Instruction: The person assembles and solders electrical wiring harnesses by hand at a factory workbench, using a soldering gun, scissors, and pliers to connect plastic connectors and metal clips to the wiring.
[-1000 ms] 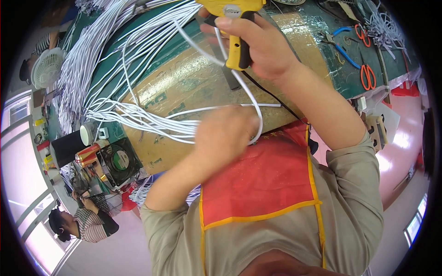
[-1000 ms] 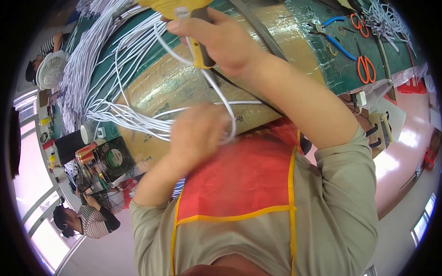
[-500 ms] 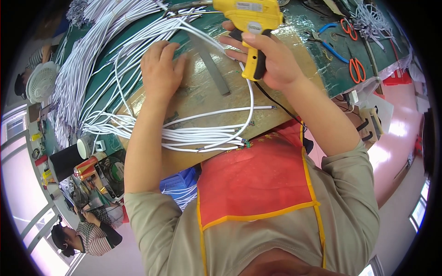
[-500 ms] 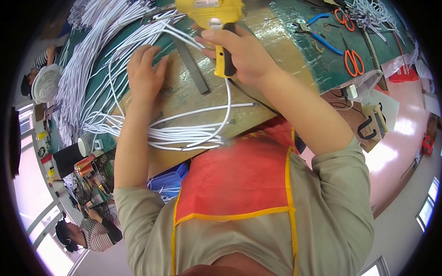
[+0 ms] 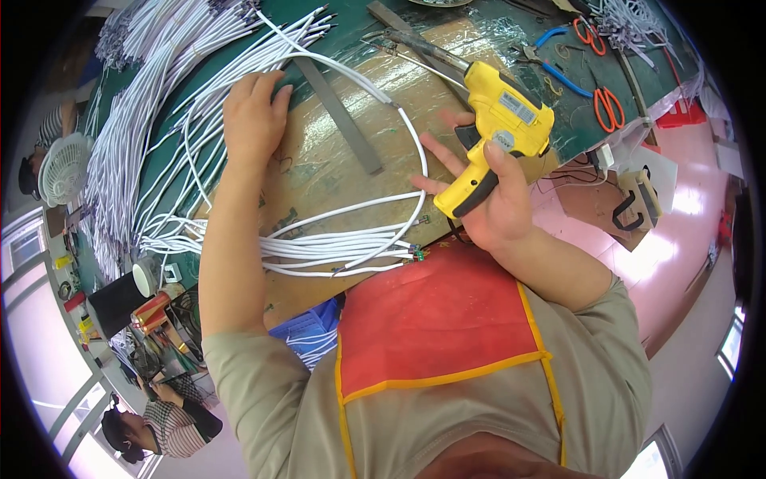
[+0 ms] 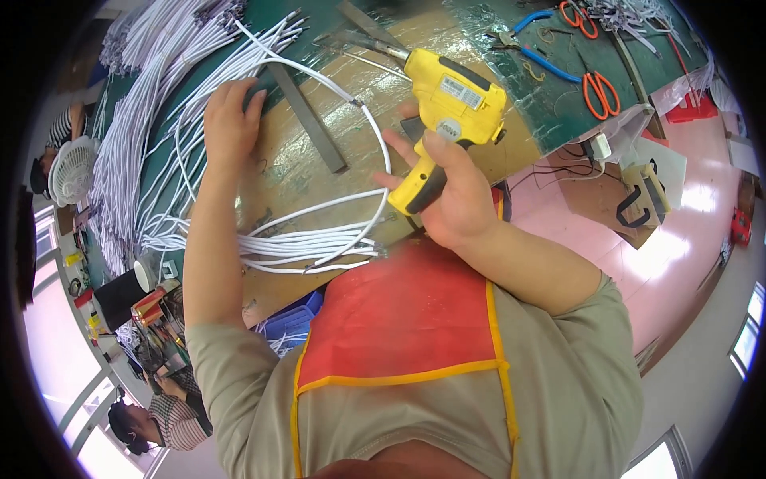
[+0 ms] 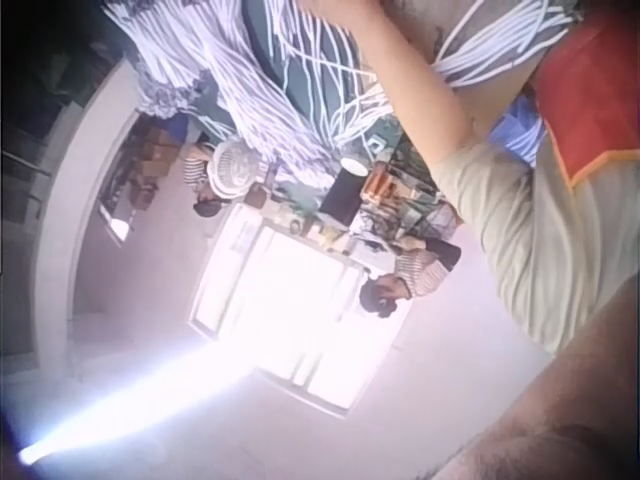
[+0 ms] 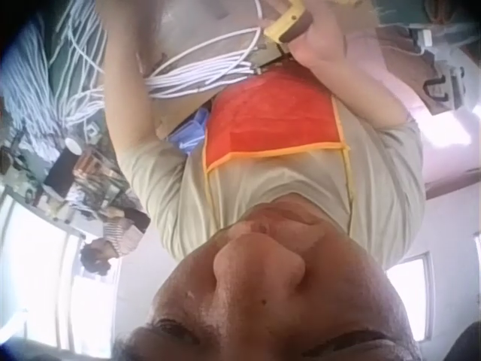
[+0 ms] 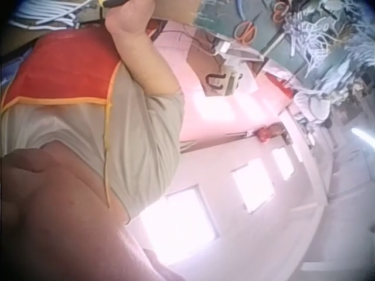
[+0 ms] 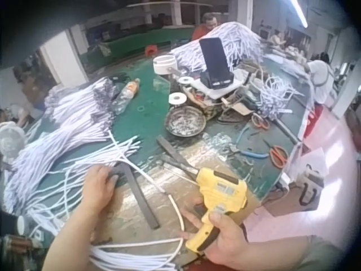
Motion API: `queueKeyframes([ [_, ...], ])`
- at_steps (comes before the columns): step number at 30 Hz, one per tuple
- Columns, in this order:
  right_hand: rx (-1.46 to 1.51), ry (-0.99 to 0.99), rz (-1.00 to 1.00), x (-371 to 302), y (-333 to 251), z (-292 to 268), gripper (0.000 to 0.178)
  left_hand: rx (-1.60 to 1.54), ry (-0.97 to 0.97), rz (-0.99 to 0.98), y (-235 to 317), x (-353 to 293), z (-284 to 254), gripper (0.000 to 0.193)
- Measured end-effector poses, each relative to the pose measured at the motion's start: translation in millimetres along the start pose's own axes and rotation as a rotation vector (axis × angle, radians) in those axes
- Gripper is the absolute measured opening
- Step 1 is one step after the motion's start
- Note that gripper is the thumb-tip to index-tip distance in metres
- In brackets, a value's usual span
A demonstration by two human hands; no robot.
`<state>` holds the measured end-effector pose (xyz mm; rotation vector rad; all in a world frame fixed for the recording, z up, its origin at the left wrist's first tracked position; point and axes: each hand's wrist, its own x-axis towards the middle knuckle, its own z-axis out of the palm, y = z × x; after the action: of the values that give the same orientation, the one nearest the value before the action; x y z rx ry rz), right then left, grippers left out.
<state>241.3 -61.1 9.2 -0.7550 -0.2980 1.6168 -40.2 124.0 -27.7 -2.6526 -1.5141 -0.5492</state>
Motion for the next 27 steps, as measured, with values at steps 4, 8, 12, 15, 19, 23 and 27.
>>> queueKeyframes([
  [4,-0.023,0.009,0.025,3,-1,1,0.053,0.092,0.216,0.04,11,10,-1,0.038],
  [8,-0.006,0.041,0.043,2,0,3,0.055,0.122,0.136,0.133,13,25,6,0.042],
  [12,-0.005,0.05,0.027,3,-2,-1,0.056,-0.013,0.029,-0.011,4,22,-5,0.02],
  [15,-0.017,0.06,-0.047,10,-13,-7,0.055,-0.123,0.064,-0.021,25,14,-40,0.014],
  [19,-0.077,0.051,-0.158,31,-32,-3,0.055,-0.099,0.126,-0.068,66,-18,-116,0.01],
  [23,0.02,-0.083,-0.035,50,-38,-3,0.045,-0.066,0.05,-0.237,126,-64,-163,0.01],
  [27,0.069,-0.148,0.135,42,-15,6,0.049,-0.152,-0.165,-0.417,152,-121,-152,0.01],
])
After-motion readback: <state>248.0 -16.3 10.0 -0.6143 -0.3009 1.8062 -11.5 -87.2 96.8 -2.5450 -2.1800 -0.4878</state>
